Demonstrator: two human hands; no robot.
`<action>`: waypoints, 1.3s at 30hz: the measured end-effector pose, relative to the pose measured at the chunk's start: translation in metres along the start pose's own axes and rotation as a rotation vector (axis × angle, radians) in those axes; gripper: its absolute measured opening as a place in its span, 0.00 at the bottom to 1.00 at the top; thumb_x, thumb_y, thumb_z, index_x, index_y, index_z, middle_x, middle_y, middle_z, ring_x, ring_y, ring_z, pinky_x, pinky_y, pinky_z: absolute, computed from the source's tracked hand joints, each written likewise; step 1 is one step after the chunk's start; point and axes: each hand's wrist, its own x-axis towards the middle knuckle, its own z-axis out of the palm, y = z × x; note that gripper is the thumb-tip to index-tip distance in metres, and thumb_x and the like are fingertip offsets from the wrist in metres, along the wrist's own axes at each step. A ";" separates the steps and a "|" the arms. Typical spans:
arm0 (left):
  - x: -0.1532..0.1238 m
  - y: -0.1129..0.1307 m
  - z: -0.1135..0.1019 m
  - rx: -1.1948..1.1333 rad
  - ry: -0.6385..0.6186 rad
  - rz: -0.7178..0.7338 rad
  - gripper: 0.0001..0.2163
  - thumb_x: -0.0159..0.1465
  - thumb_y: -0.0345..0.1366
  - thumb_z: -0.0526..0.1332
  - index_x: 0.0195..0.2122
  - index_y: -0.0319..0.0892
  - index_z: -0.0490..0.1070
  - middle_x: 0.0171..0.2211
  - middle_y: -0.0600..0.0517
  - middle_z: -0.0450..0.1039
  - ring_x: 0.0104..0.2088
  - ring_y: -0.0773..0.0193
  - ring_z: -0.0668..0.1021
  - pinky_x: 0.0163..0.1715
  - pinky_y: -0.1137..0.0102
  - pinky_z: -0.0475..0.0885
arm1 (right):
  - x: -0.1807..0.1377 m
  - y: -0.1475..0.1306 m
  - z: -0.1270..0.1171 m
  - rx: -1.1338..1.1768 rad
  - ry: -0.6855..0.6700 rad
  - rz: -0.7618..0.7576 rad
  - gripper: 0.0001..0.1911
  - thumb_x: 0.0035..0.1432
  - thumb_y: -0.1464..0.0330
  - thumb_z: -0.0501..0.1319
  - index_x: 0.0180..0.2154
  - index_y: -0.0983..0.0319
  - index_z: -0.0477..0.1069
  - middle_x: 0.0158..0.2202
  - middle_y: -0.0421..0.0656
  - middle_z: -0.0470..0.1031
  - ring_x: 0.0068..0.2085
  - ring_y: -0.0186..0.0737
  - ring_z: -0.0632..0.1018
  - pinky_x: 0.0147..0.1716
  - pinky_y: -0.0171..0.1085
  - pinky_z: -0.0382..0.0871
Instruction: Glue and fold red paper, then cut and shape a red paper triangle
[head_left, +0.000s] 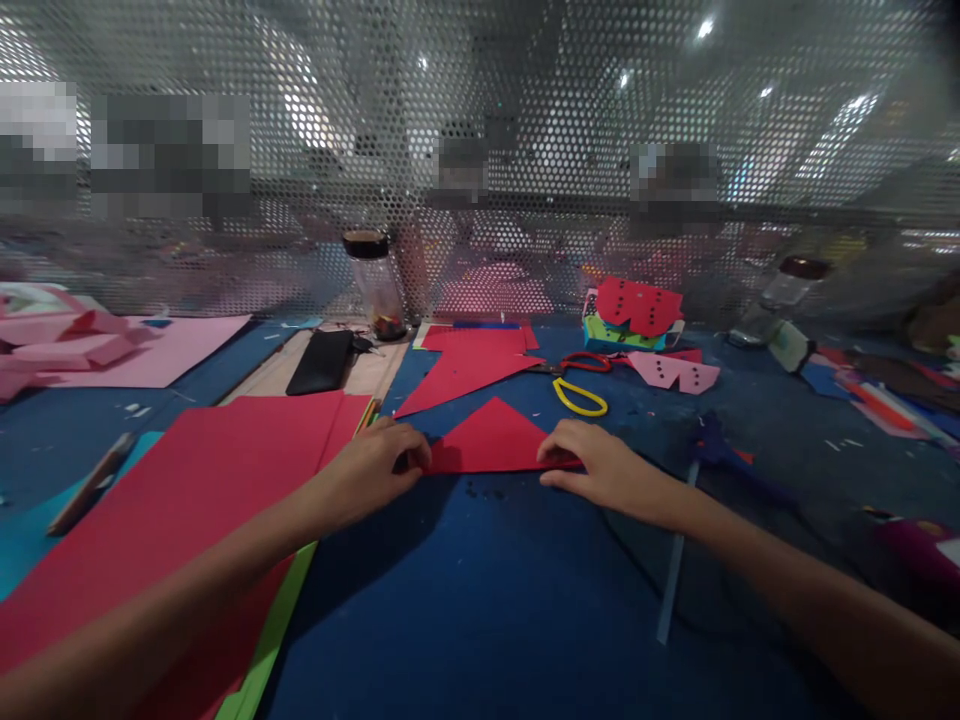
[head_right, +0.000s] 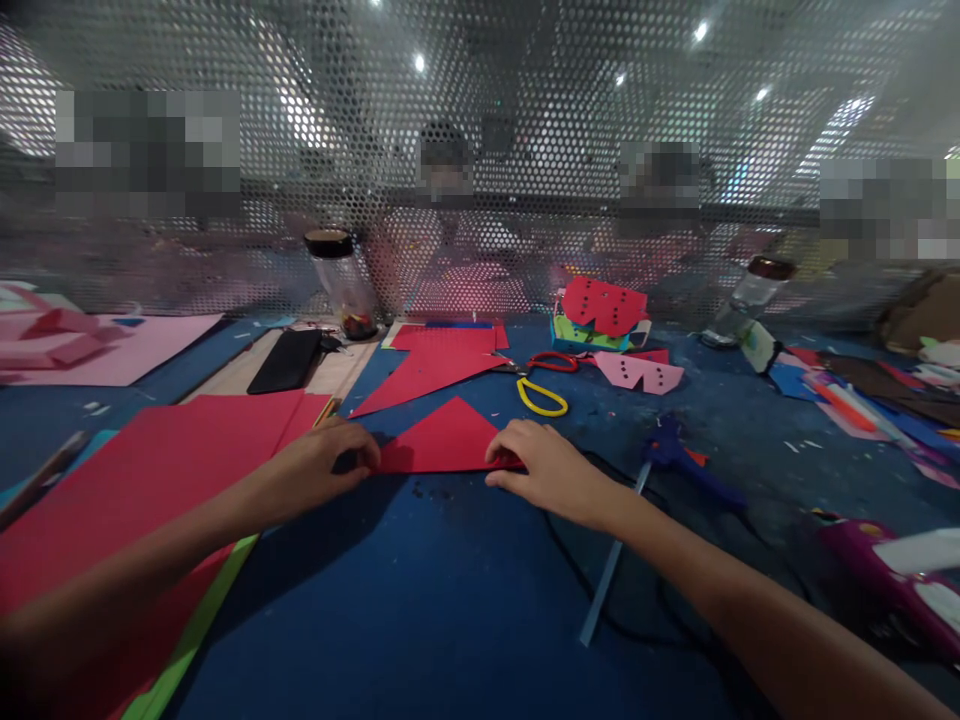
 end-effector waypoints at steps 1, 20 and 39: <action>0.000 0.001 0.000 0.000 0.007 0.005 0.08 0.61 0.29 0.58 0.36 0.44 0.76 0.37 0.50 0.77 0.43 0.57 0.75 0.45 0.63 0.68 | 0.002 0.000 0.005 -0.005 0.003 -0.007 0.06 0.63 0.64 0.66 0.40 0.58 0.74 0.41 0.42 0.75 0.45 0.42 0.74 0.47 0.41 0.65; 0.014 0.036 0.013 0.000 0.045 -0.010 0.12 0.69 0.42 0.59 0.30 0.42 0.71 0.33 0.50 0.74 0.36 0.59 0.73 0.36 0.65 0.66 | 0.006 0.001 0.022 -0.024 0.091 0.073 0.07 0.65 0.65 0.63 0.34 0.60 0.72 0.35 0.41 0.73 0.39 0.40 0.72 0.41 0.40 0.63; 0.013 0.036 0.018 0.083 0.081 -0.010 0.11 0.69 0.40 0.60 0.31 0.42 0.68 0.34 0.50 0.73 0.39 0.57 0.73 0.40 0.64 0.65 | 0.007 0.006 0.027 -0.119 0.130 0.133 0.12 0.63 0.60 0.64 0.31 0.59 0.70 0.33 0.40 0.72 0.37 0.41 0.72 0.40 0.41 0.60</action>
